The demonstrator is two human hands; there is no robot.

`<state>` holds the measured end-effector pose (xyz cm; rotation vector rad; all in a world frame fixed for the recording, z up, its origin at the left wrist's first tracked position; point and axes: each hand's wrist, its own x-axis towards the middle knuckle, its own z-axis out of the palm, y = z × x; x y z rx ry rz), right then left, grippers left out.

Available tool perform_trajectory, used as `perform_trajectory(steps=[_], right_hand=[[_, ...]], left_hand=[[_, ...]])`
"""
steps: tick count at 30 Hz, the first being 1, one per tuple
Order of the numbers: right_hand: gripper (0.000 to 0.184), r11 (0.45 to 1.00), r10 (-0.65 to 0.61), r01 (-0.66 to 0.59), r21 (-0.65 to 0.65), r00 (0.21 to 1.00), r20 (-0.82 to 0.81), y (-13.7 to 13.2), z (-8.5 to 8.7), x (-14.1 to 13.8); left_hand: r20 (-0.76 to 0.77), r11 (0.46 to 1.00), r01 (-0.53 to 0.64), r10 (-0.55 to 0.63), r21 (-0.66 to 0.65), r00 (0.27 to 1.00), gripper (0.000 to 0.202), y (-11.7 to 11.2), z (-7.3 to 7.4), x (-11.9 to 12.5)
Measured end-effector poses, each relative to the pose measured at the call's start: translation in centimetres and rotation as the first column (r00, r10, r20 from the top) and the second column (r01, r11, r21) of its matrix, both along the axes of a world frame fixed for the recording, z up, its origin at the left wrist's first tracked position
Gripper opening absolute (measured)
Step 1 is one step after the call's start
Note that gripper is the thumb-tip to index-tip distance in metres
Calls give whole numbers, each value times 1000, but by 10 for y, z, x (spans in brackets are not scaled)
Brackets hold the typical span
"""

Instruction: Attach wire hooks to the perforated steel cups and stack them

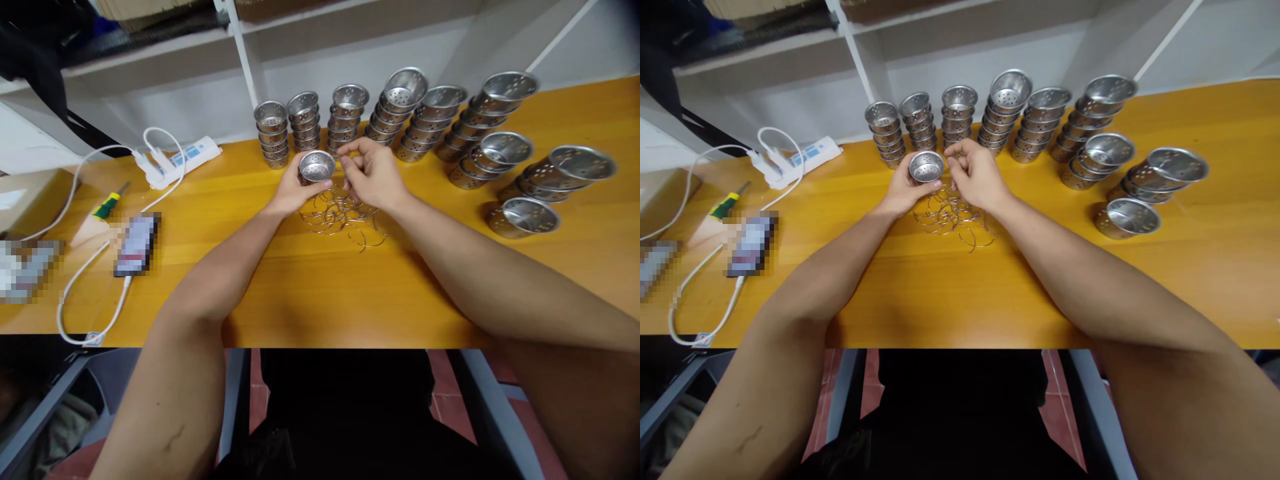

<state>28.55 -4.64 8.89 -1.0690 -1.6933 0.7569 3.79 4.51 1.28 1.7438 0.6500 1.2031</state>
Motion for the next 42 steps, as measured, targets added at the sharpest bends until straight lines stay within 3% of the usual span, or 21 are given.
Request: perform_trajectory(steps=[7,13,19,25,42], right_hand=[[69,998,18,-13,-55,997,75,11,-2,4],[58,985,83,-77,-152,996,37,33,24,4],[35,999,-33,24,43,975,219,39,53,-14],[39,987,-127,85,133,928,351,26,45,-24],[25,984,-157,124,125,940,302,31,29,-24]], left_hand=[[11,999,-44,45,-23,999,113,13,-11,-1],[56,996,-54,58,-69,997,110,0,-1,2],[87,987,-82,94,-136,992,118,-6,5,3],[93,988,-68,81,-141,992,117,-10,11,5],[53,996,-19,23,-83,998,117,-13,10,9]])
